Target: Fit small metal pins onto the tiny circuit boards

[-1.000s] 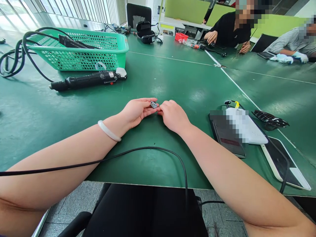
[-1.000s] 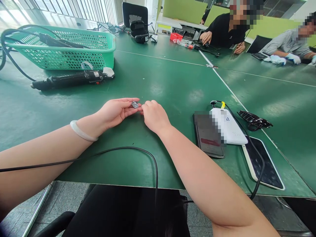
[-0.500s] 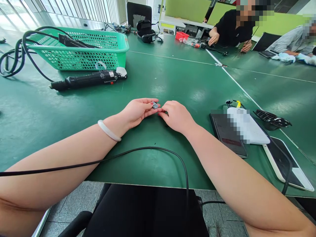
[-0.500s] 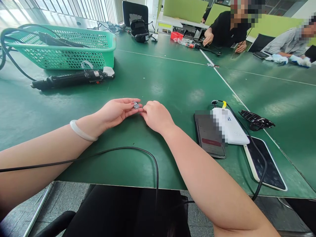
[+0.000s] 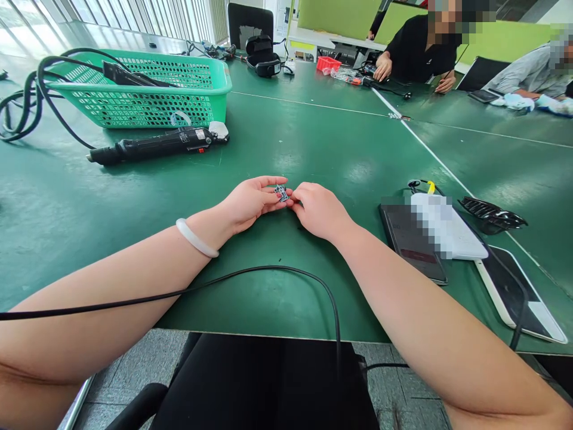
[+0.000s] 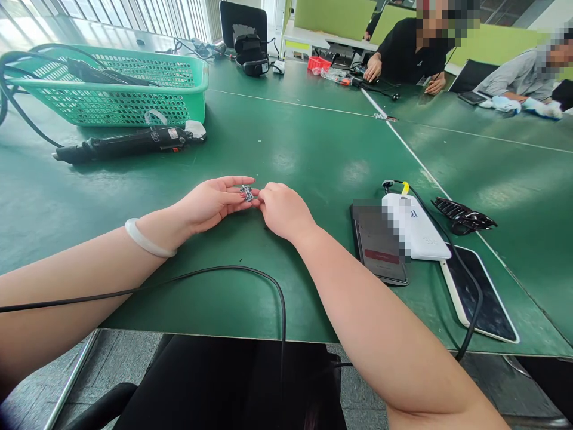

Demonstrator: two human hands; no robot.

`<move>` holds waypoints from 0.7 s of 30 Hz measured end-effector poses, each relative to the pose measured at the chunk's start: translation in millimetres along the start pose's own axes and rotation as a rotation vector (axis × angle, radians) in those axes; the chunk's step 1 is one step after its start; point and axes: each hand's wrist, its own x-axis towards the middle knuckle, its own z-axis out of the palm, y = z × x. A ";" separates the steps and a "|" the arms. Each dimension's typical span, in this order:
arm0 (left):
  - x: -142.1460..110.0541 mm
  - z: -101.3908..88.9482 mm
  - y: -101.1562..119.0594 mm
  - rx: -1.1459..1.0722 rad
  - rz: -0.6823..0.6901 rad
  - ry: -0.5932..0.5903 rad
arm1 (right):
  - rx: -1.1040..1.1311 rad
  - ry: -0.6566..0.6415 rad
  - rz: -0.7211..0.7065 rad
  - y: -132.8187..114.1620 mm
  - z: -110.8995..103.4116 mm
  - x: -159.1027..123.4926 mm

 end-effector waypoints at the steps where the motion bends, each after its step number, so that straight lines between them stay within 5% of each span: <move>1: 0.2 -0.4 -0.5 0.005 0.003 -0.005 | -0.001 -0.003 0.000 -0.3 -0.4 0.0; 14: 1.6 -2.1 -3.1 0.116 0.048 -0.028 | 0.143 0.042 0.047 1.3 -8.4 -6.7; 21: 3.8 -4.8 -4.1 0.455 0.290 0.024 | 0.498 0.150 0.240 -5.6 -12.1 -12.9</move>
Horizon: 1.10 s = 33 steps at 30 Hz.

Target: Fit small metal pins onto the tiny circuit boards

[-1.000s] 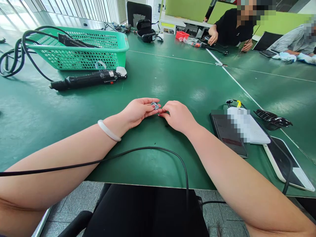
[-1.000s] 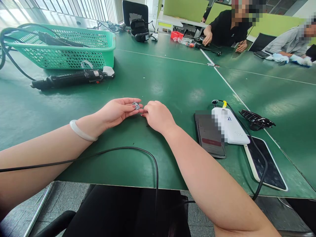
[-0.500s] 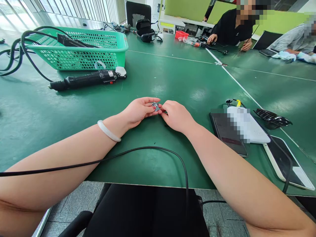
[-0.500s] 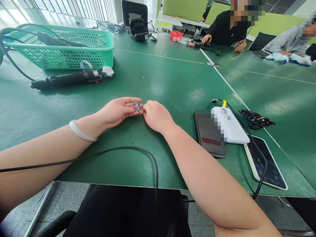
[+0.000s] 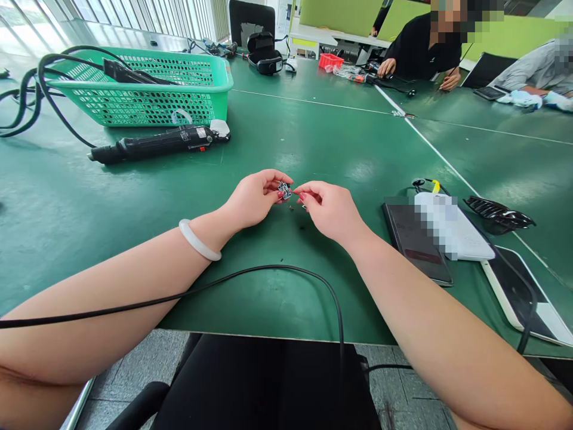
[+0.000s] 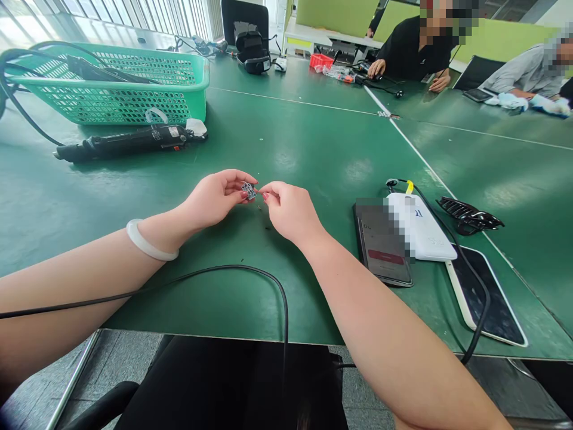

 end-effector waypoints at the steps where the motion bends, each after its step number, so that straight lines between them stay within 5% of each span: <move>1: -0.2 -0.5 0.0 0.060 0.046 0.003 | 0.006 0.000 0.002 -0.2 0.8 -0.2; 11: -5.2 -2.3 12.3 0.577 0.284 -0.074 | -0.140 -0.103 -0.100 -6.6 2.8 -0.7; 18: -2.6 -4.2 9.7 0.421 0.238 0.032 | -0.106 -0.023 0.024 -2.1 0.8 0.7; 24: 3.6 -5.9 1.9 0.076 -0.056 0.087 | -0.240 -0.097 -0.171 -3.9 5.9 -0.7; 30: 4.0 -3.7 2.8 -0.158 -0.146 0.059 | -0.330 -0.133 -0.195 -5.5 14.0 2.3; 33: 3.7 -3.5 2.5 -0.175 -0.181 0.020 | -0.247 -0.041 -0.216 -5.5 9.6 1.8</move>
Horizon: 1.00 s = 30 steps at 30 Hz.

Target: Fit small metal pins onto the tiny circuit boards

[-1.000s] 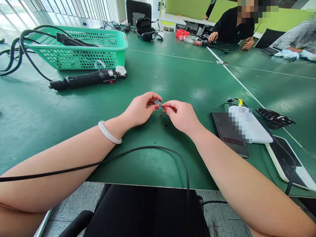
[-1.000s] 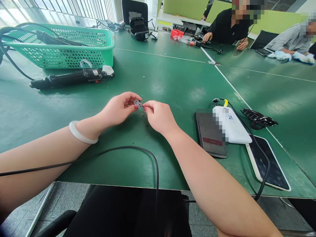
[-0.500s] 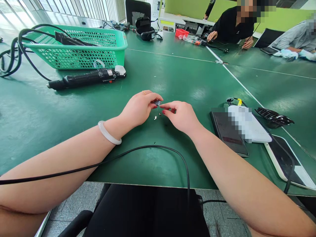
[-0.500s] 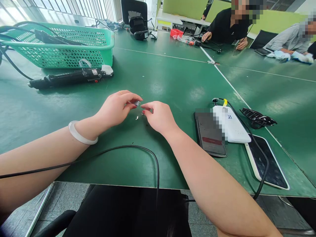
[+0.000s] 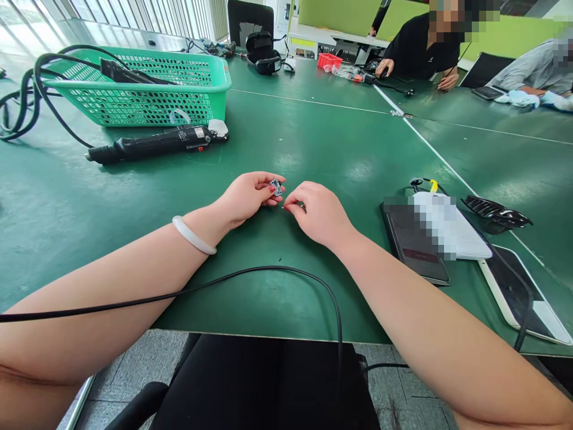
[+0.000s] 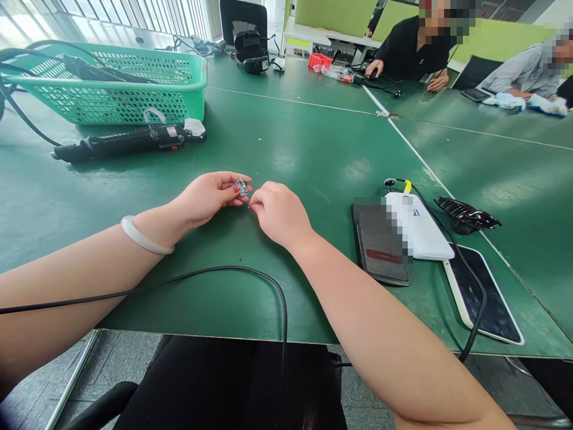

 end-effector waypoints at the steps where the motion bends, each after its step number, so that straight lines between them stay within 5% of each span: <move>1: -0.2 -0.1 -0.1 -0.007 -0.012 -0.025 | 0.044 0.061 0.001 -0.5 -2.3 -0.8; 5: -2.6 0.9 1.0 -0.061 -0.057 -0.144 | 0.211 0.256 0.060 -6.1 -10.0 -3.6; 10: -6.4 3.7 3.3 -0.089 -0.040 -0.210 | 0.335 0.349 0.146 -10.1 -7.8 -3.9; 16: -5.1 2.2 2.1 -0.127 -0.014 -0.217 | 0.357 0.366 0.165 -9.8 -3.1 -4.8; 25: -4.9 1.6 2.1 -0.177 -0.062 -0.181 | 0.119 0.374 -0.007 -8.1 -6.9 -7.2; 30: -5.3 1.6 1.9 -0.177 -0.059 -0.188 | 0.127 0.280 -0.044 -5.6 -7.5 -6.9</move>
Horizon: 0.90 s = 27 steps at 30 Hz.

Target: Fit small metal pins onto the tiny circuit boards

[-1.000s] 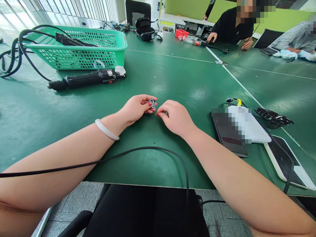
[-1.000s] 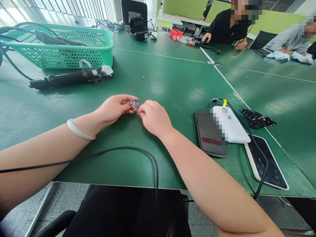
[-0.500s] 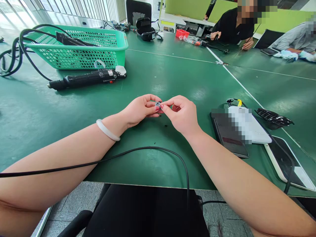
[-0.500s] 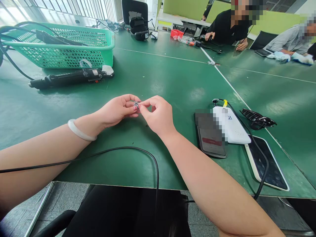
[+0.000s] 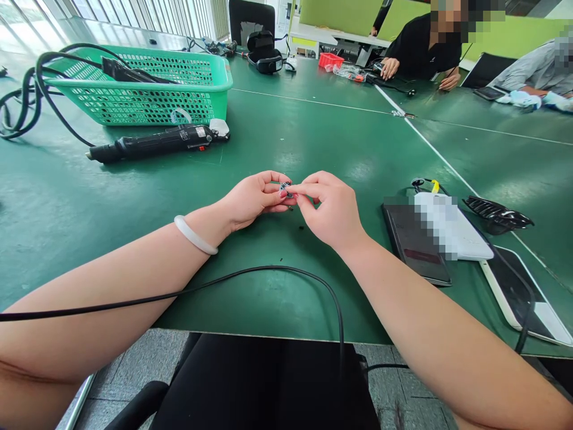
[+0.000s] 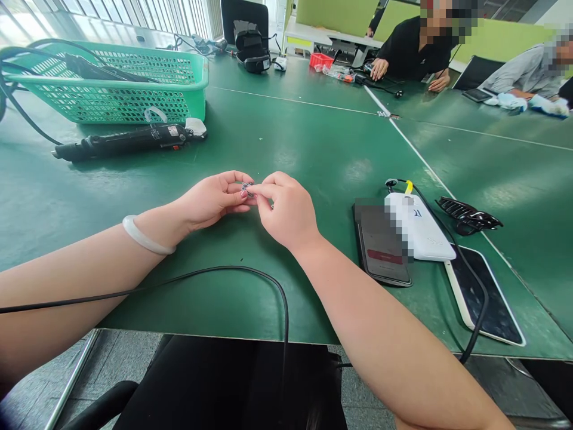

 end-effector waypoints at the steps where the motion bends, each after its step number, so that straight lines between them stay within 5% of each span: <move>1: 0.0 0.0 0.0 0.003 0.001 0.002 | 0.009 -0.005 0.007 0.1 -0.3 0.1; 27: -2.7 6.0 -1.8 0.260 0.146 0.061 | -0.093 0.011 0.120 -4.3 -0.9 2.1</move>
